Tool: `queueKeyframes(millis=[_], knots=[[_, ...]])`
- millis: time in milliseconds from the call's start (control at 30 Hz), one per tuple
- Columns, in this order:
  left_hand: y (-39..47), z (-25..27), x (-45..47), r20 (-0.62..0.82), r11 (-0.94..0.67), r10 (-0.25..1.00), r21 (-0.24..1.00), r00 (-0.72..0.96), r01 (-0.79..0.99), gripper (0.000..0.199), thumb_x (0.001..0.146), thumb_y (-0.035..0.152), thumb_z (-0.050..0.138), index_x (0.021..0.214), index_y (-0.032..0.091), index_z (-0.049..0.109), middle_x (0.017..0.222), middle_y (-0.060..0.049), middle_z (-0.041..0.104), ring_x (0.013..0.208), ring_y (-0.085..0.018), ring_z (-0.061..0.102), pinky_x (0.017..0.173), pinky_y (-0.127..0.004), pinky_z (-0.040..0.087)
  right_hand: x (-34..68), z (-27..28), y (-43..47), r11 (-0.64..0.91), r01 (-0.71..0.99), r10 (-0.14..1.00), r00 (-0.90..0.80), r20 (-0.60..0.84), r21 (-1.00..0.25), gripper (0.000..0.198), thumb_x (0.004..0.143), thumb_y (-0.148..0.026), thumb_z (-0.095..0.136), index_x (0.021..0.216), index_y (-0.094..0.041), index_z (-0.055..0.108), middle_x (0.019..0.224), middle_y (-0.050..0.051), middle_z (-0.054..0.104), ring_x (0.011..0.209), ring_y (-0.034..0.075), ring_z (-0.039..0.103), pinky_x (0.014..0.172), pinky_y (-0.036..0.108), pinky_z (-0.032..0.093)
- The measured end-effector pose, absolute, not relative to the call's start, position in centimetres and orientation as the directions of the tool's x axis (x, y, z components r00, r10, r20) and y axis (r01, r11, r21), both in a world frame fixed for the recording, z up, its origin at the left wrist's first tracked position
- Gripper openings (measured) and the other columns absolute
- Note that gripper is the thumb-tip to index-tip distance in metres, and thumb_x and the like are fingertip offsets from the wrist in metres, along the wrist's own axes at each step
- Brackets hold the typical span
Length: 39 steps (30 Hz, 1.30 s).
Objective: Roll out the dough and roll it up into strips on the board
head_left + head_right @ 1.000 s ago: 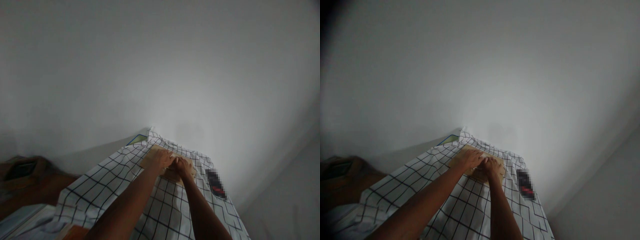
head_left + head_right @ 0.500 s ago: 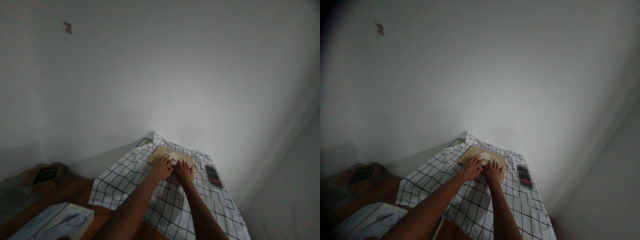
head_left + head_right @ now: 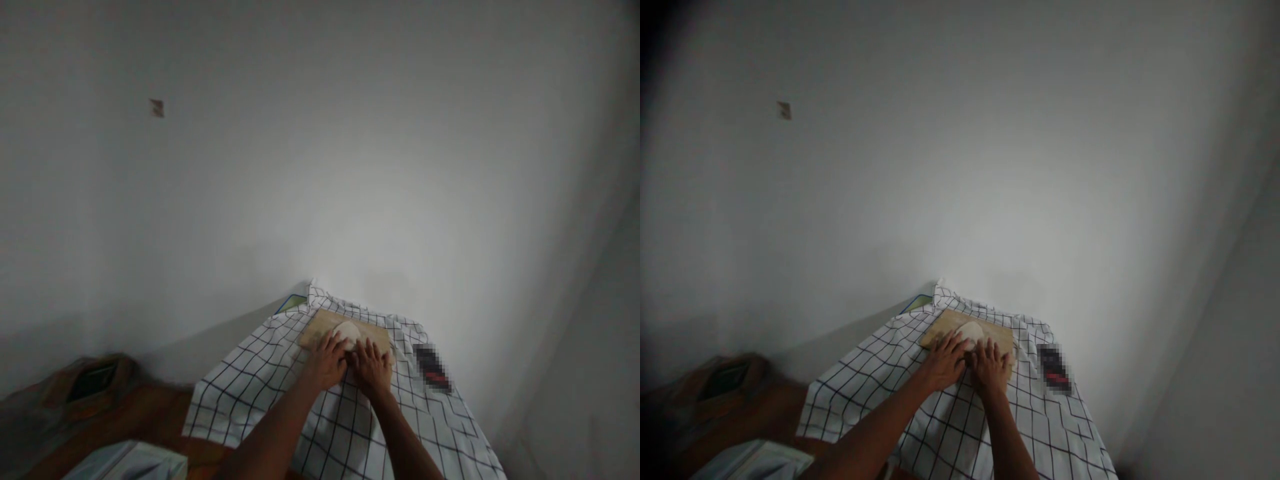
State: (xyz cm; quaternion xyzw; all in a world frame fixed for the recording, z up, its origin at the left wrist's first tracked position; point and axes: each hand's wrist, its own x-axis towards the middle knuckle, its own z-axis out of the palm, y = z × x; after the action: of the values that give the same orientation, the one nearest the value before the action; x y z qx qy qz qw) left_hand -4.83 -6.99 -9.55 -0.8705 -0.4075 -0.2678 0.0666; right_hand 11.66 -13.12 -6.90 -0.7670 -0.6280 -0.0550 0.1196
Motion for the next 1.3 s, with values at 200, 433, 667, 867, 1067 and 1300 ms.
queueKeyframes(millis=[200,433,667,867,1067,1300], knots=[[-6.2,-8.6,-3.8,0.497,-0.647,0.697,0.125,0.517,0.753,0.058,0.102,0.045,0.05,0.158,0.03,0.051,0.169,-0.007,0.042,0.158,-0.038,0.03,0.126,-0.067,0.025,11.9,-5.5,-12.3,-0.193,0.972,0.962,0.214,0.168,-0.133,0.06,0.111,-0.049,0.02,0.165,-0.03,0.038,0.175,0.009,0.027,0.162,0.028,0.021,0.127,0.062,0.01],[-4.4,-7.3,-2.9,0.452,-0.64,0.725,0.166,0.519,0.75,0.056,0.105,0.047,0.045,0.16,0.036,0.047,0.171,-0.004,0.039,0.159,-0.037,0.029,0.125,-0.075,0.019,12.9,-4.7,-10.6,-0.194,0.977,0.967,0.205,0.15,-0.083,0.061,0.111,-0.051,0.02,0.168,-0.032,0.031,0.177,0.009,0.02,0.164,0.028,0.013,0.127,0.062,0.008],[-0.9,-6.2,-0.8,0.427,-0.608,0.754,0.167,0.499,0.776,0.05,0.108,0.046,0.037,0.155,0.04,0.053,0.17,0.001,0.04,0.16,-0.039,0.025,0.126,-0.076,0.011,15.0,-4.6,-6.4,-0.232,0.962,0.966,0.245,0.085,-0.142,0.061,0.11,-0.058,0.015,0.168,-0.04,0.027,0.179,0.002,0.007,0.164,0.031,0.004,0.125,0.07,0.006],[1.4,-5.6,1.0,0.515,-0.604,0.714,0.113,0.474,0.789,0.051,0.107,0.044,0.039,0.155,0.036,0.054,0.17,-0.003,0.04,0.161,-0.039,0.021,0.125,-0.077,0.011,16.1,-3.8,-3.7,-0.254,0.954,0.958,0.271,0.096,-0.16,0.063,0.109,-0.059,0.015,0.166,-0.039,0.031,0.179,0.001,0.005,0.163,0.039,0.004,0.121,0.077,0.011],[2.9,-5.0,2.6,0.604,-0.534,0.699,0.083,0.383,0.842,0.044,0.103,0.038,0.048,0.141,0.025,0.066,0.154,-0.014,0.058,0.15,-0.039,0.042,0.123,-0.071,0.027,16.8,-4.2,-0.9,-0.292,0.942,0.941,0.314,0.127,-0.164,0.063,0.108,-0.06,0.02,0.164,-0.038,0.038,0.178,0.003,0.014,0.163,0.035,0.012,0.122,0.073,0.014],[5.2,-6.5,3.7,0.659,-0.47,0.671,0.026,0.338,0.882,0.03,0.101,0.028,0.052,0.117,0.02,0.076,0.127,-0.016,0.073,0.129,-0.033,0.063,0.117,-0.057,0.044,17.9,-5.0,2.2,-0.303,0.924,0.932,0.339,0.131,-0.232,0.06,0.105,-0.054,0.03,0.159,-0.034,0.048,0.177,0.008,0.019,0.162,0.035,0.019,0.122,0.071,0.018]])
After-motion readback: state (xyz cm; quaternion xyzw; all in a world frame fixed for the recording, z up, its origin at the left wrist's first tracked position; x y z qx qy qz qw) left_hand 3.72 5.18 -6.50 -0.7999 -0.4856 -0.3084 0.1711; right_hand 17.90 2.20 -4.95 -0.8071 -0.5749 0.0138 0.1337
